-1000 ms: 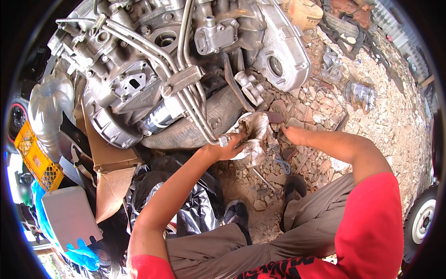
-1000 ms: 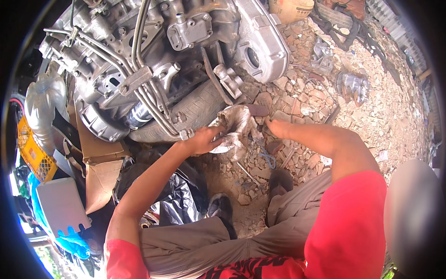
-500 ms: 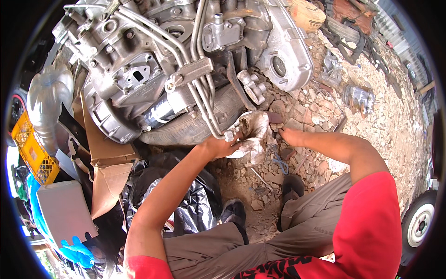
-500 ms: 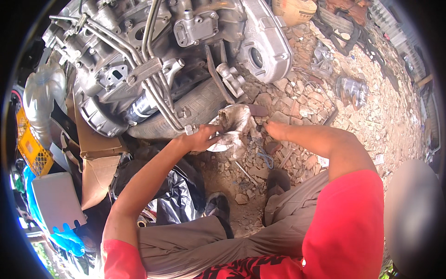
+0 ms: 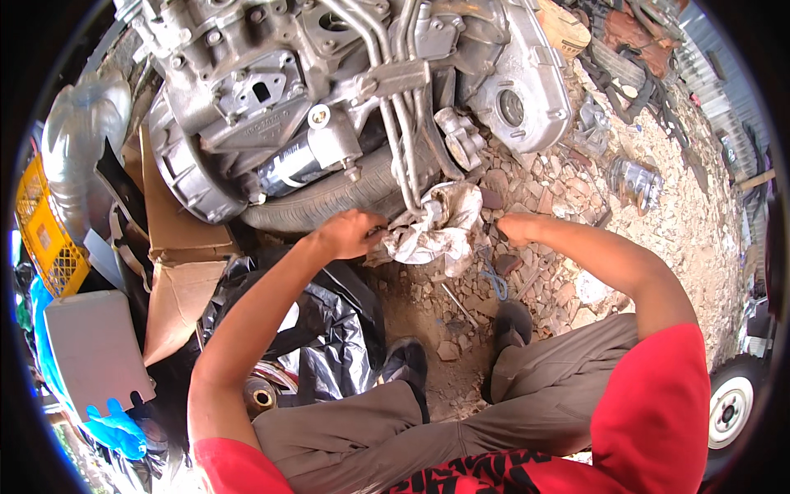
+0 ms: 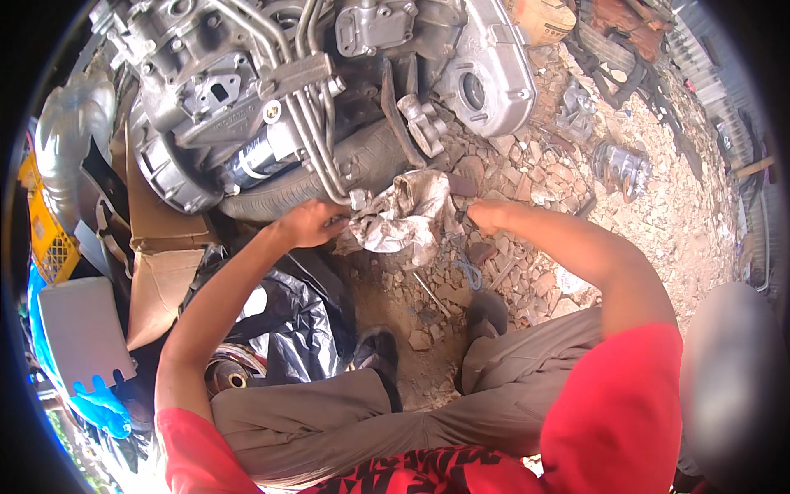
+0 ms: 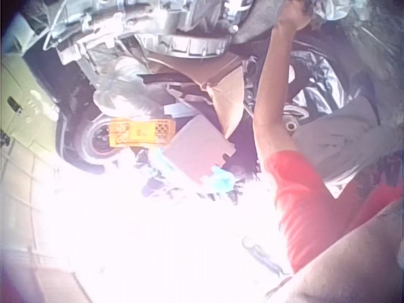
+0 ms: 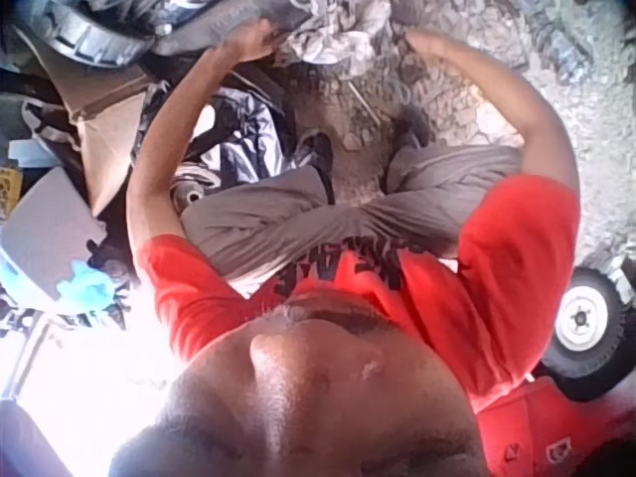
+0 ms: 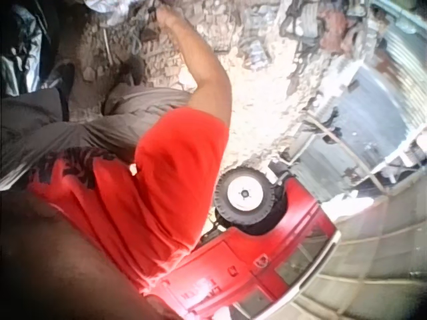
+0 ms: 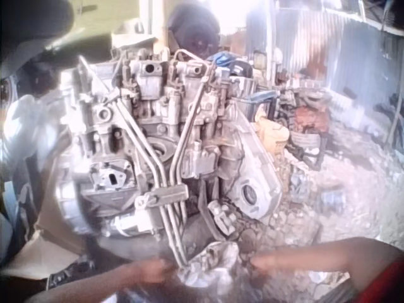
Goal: The person is working on a car engine, using a wrench to tighten bolts and adjusting metal pipes. They are seated on the ground in a cluttered outdoor area with various tools and parts scattered around.
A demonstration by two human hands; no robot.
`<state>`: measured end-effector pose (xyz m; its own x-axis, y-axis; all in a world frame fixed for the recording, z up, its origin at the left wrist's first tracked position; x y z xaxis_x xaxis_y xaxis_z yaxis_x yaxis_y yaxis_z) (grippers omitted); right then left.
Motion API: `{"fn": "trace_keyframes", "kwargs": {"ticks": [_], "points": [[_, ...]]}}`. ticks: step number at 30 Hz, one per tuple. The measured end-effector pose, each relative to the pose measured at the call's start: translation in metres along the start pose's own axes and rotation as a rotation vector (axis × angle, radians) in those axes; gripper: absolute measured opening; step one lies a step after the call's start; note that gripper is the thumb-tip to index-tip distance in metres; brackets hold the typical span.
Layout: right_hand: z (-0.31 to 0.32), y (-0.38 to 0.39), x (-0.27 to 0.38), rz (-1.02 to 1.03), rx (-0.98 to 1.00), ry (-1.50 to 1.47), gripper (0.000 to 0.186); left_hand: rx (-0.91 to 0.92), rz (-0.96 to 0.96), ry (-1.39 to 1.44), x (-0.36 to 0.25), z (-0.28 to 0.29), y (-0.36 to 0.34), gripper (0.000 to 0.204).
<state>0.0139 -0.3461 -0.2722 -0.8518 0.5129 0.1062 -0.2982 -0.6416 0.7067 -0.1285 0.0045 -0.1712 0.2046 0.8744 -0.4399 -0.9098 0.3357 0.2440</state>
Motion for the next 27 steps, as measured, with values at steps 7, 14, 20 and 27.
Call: {"fn": "trace_keyframes", "kwargs": {"ticks": [7, 14, 20, 27], "points": [[0.016, 0.028, 0.028, -0.007, 0.018, -0.098, 0.034, -0.115, -0.045, 0.061, 0.008, -0.012, -0.015, 0.025], [-0.005, 0.055, 0.041, -0.018, -0.074, -0.115, 0.030, 0.075, -0.205, -0.025, -0.013, -0.062, -0.018, 0.026], [-0.035, 0.075, 0.057, -0.133, -0.160, -0.170, 0.032, -0.106, -0.386, 0.140, -0.038, -0.068, -0.024, 0.019], [-0.048, 0.100, 0.093, -0.078, 0.006, -0.238, 0.031, -0.372, -0.199, 0.468, -0.089, -0.046, -0.063, 0.029]]}}
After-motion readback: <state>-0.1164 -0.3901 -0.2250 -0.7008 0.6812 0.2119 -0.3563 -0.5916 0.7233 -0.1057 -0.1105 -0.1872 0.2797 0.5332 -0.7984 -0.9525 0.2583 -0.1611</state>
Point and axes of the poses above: each hand's wrist, its own y-axis away from the middle knuckle, its own z-axis out of the back of the hand, x = y × z, the point moved 1 cm from there along -y, towards the middle knuckle, and after that the axes turned 3 degrees about y, right-handed, at the moved point
